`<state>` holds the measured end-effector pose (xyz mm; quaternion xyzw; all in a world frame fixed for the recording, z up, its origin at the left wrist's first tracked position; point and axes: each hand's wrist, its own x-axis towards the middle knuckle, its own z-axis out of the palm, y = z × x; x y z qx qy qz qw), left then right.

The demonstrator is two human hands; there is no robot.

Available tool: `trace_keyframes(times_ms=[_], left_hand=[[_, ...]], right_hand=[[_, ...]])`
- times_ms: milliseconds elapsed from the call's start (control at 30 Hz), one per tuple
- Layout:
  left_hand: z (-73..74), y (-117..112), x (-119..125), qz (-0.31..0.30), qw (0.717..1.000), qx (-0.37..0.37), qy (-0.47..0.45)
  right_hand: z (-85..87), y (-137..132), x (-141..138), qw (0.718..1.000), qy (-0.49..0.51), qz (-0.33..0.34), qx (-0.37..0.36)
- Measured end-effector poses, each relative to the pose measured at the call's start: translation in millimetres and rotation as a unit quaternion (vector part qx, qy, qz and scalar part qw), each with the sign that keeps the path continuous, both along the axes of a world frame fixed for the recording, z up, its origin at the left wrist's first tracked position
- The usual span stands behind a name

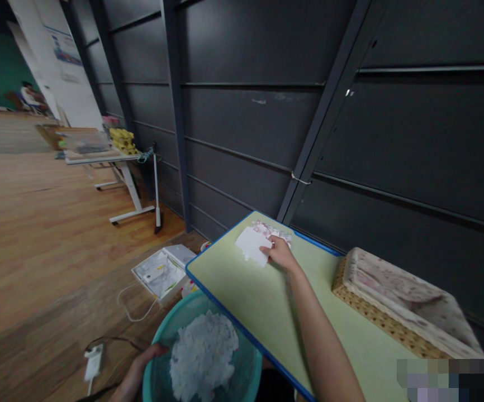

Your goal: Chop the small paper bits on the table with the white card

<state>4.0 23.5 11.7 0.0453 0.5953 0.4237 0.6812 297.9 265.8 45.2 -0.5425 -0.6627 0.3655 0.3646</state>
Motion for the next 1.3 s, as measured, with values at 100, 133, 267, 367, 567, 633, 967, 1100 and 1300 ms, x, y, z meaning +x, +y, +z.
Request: trace_keyframes(times_ms=[100, 133, 267, 367, 567, 633, 967, 1100, 1300], left_hand=[[-4.4, 0, -3, -0.007, 1.000, 0.002, 0.006], [-5.9, 0, -4, -0.012, 1.000, 0.004, 0.005], [-9.4, 1, -6, -0.030, 0.999, 0.016, -0.013], [-10.1, 2, -6, -0.027, 0.999, 0.019, -0.017], [-14.4, 4, -5, -0.014, 0.999, 0.034, -0.006], [-15.9, 3, -5, -0.013, 0.999, 0.044, -0.014], [-6.0, 2, -3, -0.003, 0.998, 0.066, -0.020], [-2.9, 2, -4, -0.009, 0.998, 0.064, 0.000], [-4.4, 1, -7, -0.023, 0.998, 0.062, 0.006]], right_hand=[[8.1, -6, -2, 0.999, 0.018, 0.011, -0.031], [10.7, -8, -3, 0.998, 0.026, 0.021, -0.048], [17.3, -15, -5, 0.992, 0.046, 0.053, -0.105], [20.4, -18, -6, 0.985, 0.042, 0.090, -0.140], [29.3, -31, -20, 0.956, 0.022, 0.201, -0.214], [30.1, -36, -29, 0.941, 0.023, 0.243, -0.234], [31.9, -51, -59, 0.898, 0.037, 0.349, -0.265], [33.1, -48, -51, 0.917, 0.055, 0.315, -0.240], [39.0, -39, -29, 0.936, 0.062, 0.273, -0.213]])
